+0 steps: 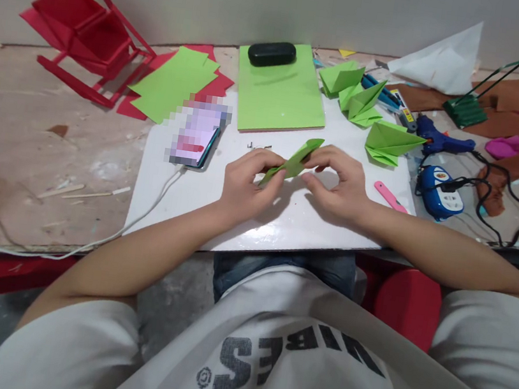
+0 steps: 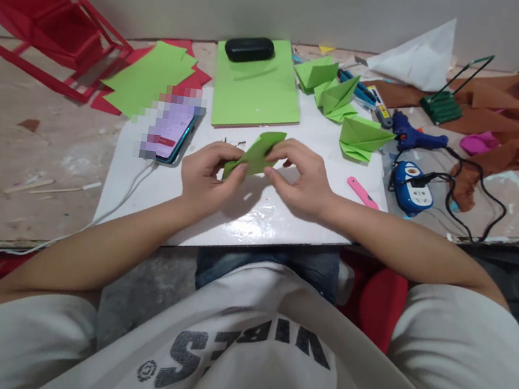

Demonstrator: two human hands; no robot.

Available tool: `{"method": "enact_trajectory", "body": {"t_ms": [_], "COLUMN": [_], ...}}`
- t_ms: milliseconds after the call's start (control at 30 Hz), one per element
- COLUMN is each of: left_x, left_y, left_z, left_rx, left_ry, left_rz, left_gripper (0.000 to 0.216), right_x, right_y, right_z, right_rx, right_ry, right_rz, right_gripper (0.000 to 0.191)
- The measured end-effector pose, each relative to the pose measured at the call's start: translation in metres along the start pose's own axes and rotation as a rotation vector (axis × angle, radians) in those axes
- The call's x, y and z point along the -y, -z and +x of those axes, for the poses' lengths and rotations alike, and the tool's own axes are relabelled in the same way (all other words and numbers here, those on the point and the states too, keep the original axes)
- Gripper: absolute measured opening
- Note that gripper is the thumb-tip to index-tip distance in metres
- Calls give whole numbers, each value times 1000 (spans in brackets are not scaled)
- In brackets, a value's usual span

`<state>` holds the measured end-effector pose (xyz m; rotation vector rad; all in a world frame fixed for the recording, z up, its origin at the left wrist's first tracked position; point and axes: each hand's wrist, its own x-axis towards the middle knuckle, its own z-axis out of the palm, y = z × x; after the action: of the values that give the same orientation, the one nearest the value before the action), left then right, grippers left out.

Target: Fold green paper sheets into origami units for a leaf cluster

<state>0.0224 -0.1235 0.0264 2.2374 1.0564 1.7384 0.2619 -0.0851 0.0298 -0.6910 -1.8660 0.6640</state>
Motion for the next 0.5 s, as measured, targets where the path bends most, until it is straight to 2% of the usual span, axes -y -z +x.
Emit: {"method": "enact_trajectory", "body": {"t_ms": [100,167,233,300,400,500], "left_x": [-2,-3,-4,-3,0,2], "left_y": [-1,-1,-1,-1,0,0], "left_z": [-2,-3,-5,-5,-4,-3], "left_rx": [-51,-65,-85,-86,-33,7], "left_ry": [29,85,163,250,379,457], "left_rz": [-32,-69,-99,-99,-117,-214], "left_gripper": [17,25,32,41,55,61], "right_x": [-10,-14,-14,-9,-2,3], "right_y": [0,-4,-9,-13,-12,-7], "right_z": [4,6,6,7,7,8], "right_rx": [-130,-79,26,73,41,19], "right_ry": [-107,-241,-362,-430,-437,-435], "right_rz": [17,212,433,549,529,448], "right_gripper": [57,72,75,74,70,67]}}
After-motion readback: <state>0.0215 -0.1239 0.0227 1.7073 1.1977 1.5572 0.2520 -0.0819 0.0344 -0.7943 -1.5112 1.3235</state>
